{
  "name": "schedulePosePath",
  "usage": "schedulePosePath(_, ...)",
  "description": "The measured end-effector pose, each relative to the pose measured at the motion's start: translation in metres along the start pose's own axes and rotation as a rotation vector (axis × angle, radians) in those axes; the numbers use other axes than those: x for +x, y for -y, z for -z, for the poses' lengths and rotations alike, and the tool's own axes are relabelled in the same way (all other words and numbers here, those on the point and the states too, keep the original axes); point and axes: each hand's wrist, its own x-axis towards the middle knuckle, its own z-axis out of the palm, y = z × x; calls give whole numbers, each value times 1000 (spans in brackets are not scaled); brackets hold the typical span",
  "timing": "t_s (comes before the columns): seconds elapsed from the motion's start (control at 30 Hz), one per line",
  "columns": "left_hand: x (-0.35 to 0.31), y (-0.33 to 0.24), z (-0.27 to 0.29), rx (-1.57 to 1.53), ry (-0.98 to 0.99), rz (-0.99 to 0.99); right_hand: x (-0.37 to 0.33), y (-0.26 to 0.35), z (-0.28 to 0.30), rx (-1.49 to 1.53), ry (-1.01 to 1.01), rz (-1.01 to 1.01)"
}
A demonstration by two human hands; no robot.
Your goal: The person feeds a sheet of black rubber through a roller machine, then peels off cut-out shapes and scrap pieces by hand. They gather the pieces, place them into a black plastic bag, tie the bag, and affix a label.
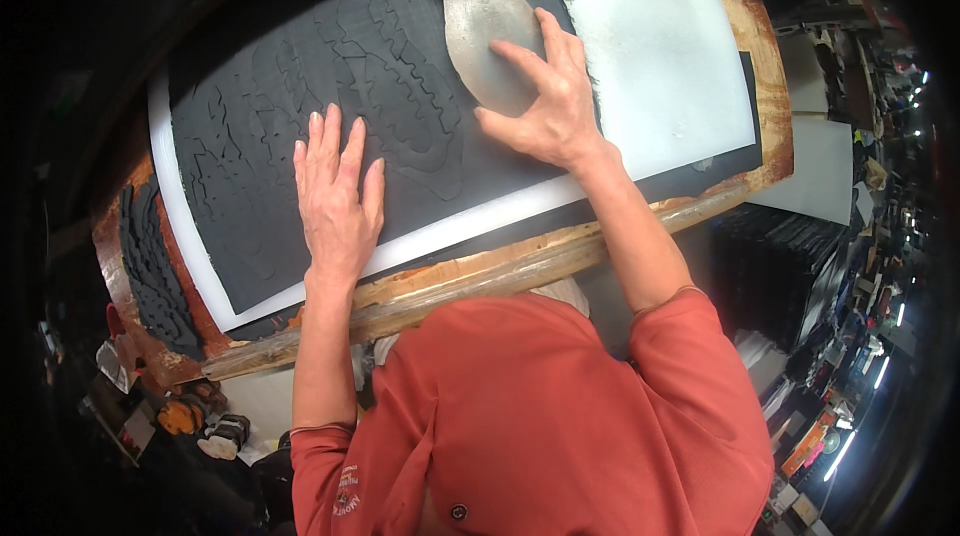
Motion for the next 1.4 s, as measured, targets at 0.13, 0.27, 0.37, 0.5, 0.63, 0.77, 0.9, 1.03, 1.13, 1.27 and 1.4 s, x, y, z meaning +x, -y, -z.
schedulePosePath(0.13, 1, 0, -2, -2, -18, -8, 3, -1, 0, 17, 21, 11)
schedulePosePath(0.27, 3, 0, 2, -134, -122, -53, 3, -1, 2, 19, 31, 17)
schedulePosePath(0.37, -11, -8, 13, -315, -217, -52, 4, 0, 2, 2, 38, 3)
schedulePosePath(0.5, -71, -39, 36, -546, -153, -59, 10, 0, -4, 116, -111, 52)
schedulePosePath(0.63, -112, -65, 18, -523, -55, -14, 15, 2, -11, 152, -297, 41)
schedulePosePath(0.77, -120, -62, -5, -302, -135, -66, 14, 2, -7, 303, -275, -97)
schedulePosePath(0.9, -121, -54, -7, -241, -189, -29, 18, -32, 44, 404, -574, -159)
schedulePosePath(1.03, -123, -46, -13, -166, -241, -25, 18, -109, 139, 374, -980, -143)
schedulePosePath(1.13, -122, -41, -19, -118, -263, 36, 22, -143, 185, 195, -935, -160)
schedulePosePath(1.27, -116, -40, -20, -101, -325, 68, -42, -129, 189, 391, -692, -279)
schedulePosePath(1.4, -104, -43, -20, -86, -336, 81, -137, -99, 123, 216, -565, -368)
